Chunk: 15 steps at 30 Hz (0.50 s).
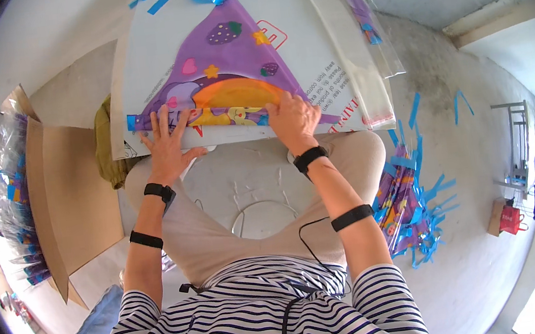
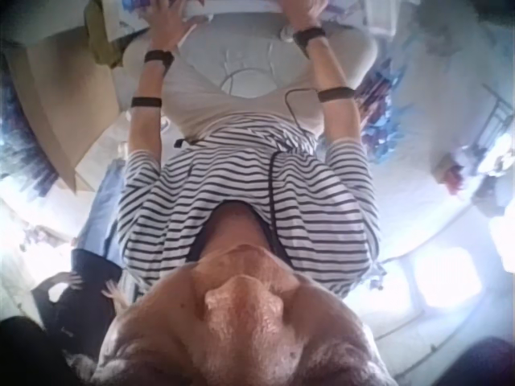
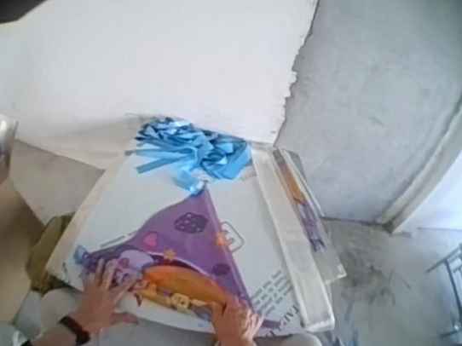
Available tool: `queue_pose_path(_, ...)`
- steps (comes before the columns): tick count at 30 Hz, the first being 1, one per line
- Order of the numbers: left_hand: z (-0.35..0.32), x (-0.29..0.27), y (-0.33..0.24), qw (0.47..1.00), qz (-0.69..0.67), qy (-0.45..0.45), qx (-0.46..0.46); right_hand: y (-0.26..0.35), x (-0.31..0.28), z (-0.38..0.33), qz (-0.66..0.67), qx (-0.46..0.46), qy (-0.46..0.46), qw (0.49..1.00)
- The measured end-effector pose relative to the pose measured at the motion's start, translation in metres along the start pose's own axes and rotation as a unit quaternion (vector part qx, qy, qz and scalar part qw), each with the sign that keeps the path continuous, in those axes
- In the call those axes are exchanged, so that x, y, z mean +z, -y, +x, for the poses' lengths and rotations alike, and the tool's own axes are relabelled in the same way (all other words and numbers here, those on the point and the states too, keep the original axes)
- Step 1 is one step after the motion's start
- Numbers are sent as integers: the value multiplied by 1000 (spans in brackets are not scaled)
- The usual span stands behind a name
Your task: Assembling party hats by attaching decorative blue ribbons to the edges.
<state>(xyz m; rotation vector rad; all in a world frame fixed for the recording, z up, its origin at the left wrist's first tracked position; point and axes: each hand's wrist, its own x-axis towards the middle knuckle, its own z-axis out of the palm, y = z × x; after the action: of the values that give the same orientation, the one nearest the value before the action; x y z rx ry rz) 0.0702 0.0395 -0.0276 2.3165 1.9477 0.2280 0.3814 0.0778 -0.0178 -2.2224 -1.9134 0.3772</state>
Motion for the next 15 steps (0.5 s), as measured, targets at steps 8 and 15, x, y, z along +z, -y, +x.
queue_pose_path(8, 0, -7, -1, 1000, -14, 12, -9, -6, -6, -16, -41, -33, -124, 991)
queue_pose_path(15, -1, 4, 4, 1000, 28, -6, -9, 75, 10, -25, 7, -345, -82, 935)
